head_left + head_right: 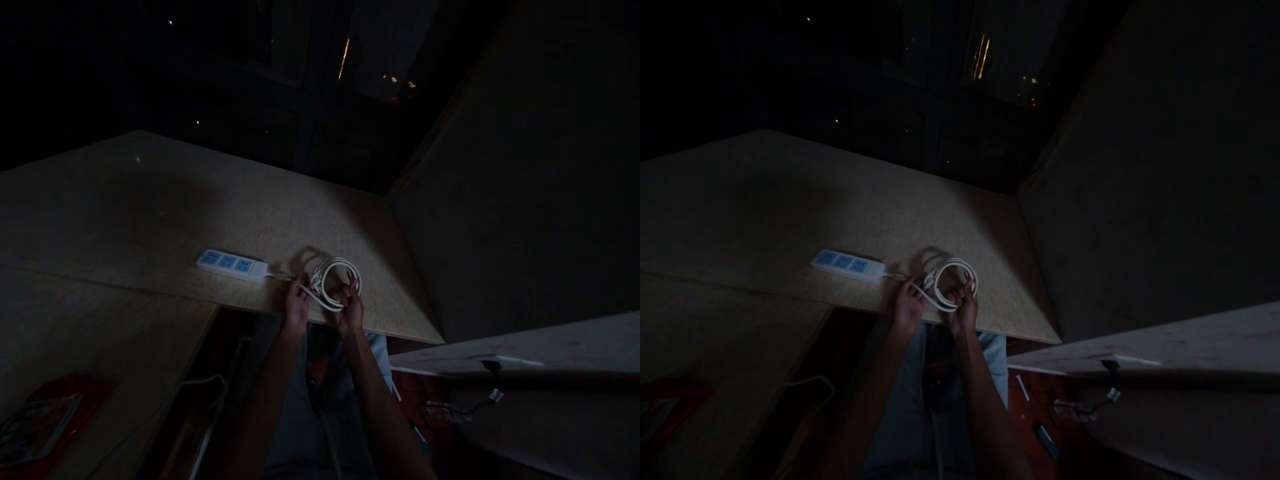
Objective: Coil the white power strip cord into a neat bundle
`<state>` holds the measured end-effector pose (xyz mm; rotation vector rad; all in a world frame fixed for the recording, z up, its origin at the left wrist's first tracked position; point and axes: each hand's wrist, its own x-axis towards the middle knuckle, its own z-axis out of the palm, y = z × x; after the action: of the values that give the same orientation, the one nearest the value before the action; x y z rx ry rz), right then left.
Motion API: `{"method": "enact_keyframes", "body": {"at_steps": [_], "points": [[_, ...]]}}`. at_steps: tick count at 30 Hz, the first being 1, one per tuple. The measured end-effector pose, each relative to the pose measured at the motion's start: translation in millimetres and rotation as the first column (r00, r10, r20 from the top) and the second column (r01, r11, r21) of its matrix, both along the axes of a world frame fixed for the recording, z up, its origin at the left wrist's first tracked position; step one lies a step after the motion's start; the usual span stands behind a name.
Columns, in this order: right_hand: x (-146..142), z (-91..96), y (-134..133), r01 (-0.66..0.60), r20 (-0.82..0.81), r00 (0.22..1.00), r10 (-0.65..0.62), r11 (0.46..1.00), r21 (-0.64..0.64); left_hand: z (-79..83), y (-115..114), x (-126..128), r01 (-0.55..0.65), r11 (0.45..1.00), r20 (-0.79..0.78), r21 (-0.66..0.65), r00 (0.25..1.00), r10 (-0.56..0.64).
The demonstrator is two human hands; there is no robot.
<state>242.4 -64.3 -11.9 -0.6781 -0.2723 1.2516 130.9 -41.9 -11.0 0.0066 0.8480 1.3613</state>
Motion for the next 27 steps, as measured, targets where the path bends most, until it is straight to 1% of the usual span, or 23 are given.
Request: {"method": "enact_keyframes", "body": {"at_steps": [2,4,6,8,11,14,16,18,20,23,25,27], "points": [[9.4,3.5,1.6,-0.047,-0.037,0.998,0.049,0.997,0.06,5.5,4.5,-11.5,-0.012,0.999,0.044,-0.038,0.999,0.014],[19.3,6.1,3.4,-0.137,-0.04,0.989,0.141,0.986,0.094,9.2,9.6,-22.5,-0.016,0.999,0.046,-0.029,0.999,0.017],[28.6,8.2,5.0,-0.255,-0.038,0.965,0.259,0.964,0.078,10.2,14.5,-31.1,-0.02,1.0,0.049,-0.018,0.999,0.02],[36.0,9.9,6.3,-0.387,-0.035,0.921,0.387,0.922,0.011,8.5,18.1,-36.8,0.002,0.999,0.015,-0.037,1.0,-0.002],[42.9,13.3,9.5,-0.565,-0.008,0.823,0.569,0.816,-0.124,2.7,19.0,-41.9,0.089,0.995,-0.106,-0.053,0.99,-0.094],[44.9,18.9,18.0,-0.688,0.046,0.7,0.712,0.691,-0.221,-1.9,16.0,-44.7,0.216,0.976,-0.21,-0.032,0.953,-0.218],[44.2,24.0,27.7,-0.749,0.091,0.604,0.791,0.603,-0.274,-2.4,14.4,-44.4,0.343,0.939,-0.242,-0.019,0.91,-0.337],[42.2,29.5,40.0,-0.785,0.147,0.502,0.852,0.52,-0.336,-1.6,14.6,-42.0,0.432,0.902,-0.265,-0.018,0.868,-0.421],[39.2,34.8,53.5,-0.795,0.208,0.404,0.891,0.455,-0.401,-1.3,16.3,-38.6,0.439,0.898,-0.305,-0.036,0.851,-0.428],[33.8,41.7,73.3,-0.805,0.261,0.279,0.924,0.373,-0.461,-3.2,18.5,-35.8,0.397,0.915,-0.412,-0.067,0.824,-0.388],[31.0,45.4,85.3,-0.825,0.257,0.205,0.945,0.308,-0.475,-5.3,17.8,-36.2,0.392,0.919,-0.477,-0.041,0.8,-0.363],[29.6,48.8,95.9,-0.841,0.237,0.13,0.963,0.234,-0.487,-6.6,15.0,-37.3,0.389,0.921,-0.535,0.015,0.781,-0.322]]}}
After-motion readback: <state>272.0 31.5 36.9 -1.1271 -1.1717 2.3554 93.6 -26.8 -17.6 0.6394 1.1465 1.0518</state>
